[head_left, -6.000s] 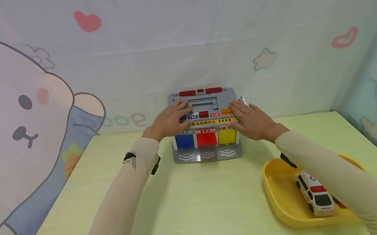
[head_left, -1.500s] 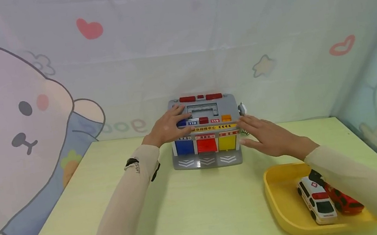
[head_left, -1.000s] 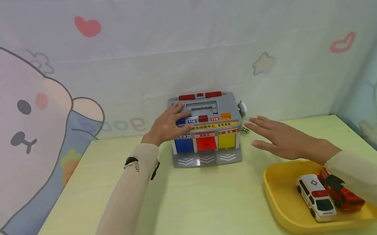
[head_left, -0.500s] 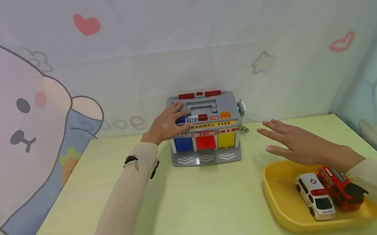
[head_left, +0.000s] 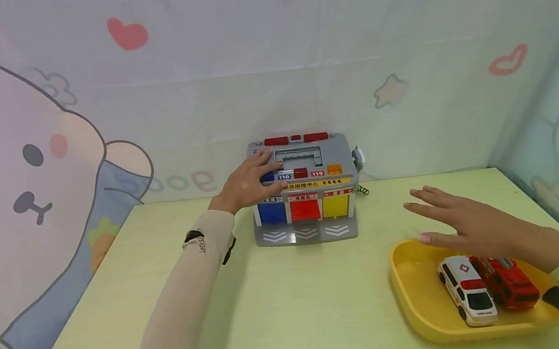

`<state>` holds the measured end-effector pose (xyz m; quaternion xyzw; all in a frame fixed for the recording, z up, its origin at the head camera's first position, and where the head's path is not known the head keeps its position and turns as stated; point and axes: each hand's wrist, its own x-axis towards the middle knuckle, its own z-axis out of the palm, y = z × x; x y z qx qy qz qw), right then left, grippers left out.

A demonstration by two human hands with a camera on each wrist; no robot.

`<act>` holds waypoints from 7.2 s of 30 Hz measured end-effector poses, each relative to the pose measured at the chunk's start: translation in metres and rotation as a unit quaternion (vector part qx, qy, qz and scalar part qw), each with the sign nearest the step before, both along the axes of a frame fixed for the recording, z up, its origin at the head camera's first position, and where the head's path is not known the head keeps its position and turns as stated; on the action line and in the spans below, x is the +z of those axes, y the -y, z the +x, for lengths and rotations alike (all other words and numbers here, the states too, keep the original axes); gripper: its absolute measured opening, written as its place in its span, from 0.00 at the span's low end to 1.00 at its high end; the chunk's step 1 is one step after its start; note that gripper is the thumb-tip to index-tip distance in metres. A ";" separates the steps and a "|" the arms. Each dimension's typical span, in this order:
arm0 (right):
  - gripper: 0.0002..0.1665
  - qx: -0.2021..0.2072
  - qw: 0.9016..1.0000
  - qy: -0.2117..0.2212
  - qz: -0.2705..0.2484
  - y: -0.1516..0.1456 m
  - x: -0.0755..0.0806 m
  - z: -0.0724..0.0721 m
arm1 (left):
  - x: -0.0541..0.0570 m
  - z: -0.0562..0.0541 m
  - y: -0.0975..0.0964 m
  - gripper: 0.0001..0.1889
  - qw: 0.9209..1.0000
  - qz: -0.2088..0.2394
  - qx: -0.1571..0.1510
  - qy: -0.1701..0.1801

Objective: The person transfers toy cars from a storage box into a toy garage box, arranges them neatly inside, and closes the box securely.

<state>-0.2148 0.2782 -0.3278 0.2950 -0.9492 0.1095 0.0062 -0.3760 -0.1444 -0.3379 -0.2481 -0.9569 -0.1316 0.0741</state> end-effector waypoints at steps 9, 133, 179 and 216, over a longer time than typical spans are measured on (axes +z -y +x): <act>0.38 -0.003 1.000 -0.001 -0.014 -0.014 -0.008 0.009 | 0.000 0.000 0.001 0.35 1.000 0.002 -0.002 -0.001; 0.32 0.046 0.994 0.021 0.101 -0.092 -0.067 0.031 | -0.001 0.000 -0.001 0.35 1.000 0.014 -0.003 -0.004; 0.28 0.077 0.989 -0.104 0.077 -0.045 0.023 0.028 | 0.000 0.000 -0.002 0.35 1.000 0.020 -0.002 0.009; 0.20 0.166 0.980 -0.065 0.088 0.097 0.031 0.014 | 0.000 0.000 -0.003 0.36 1.000 0.020 -0.002 0.008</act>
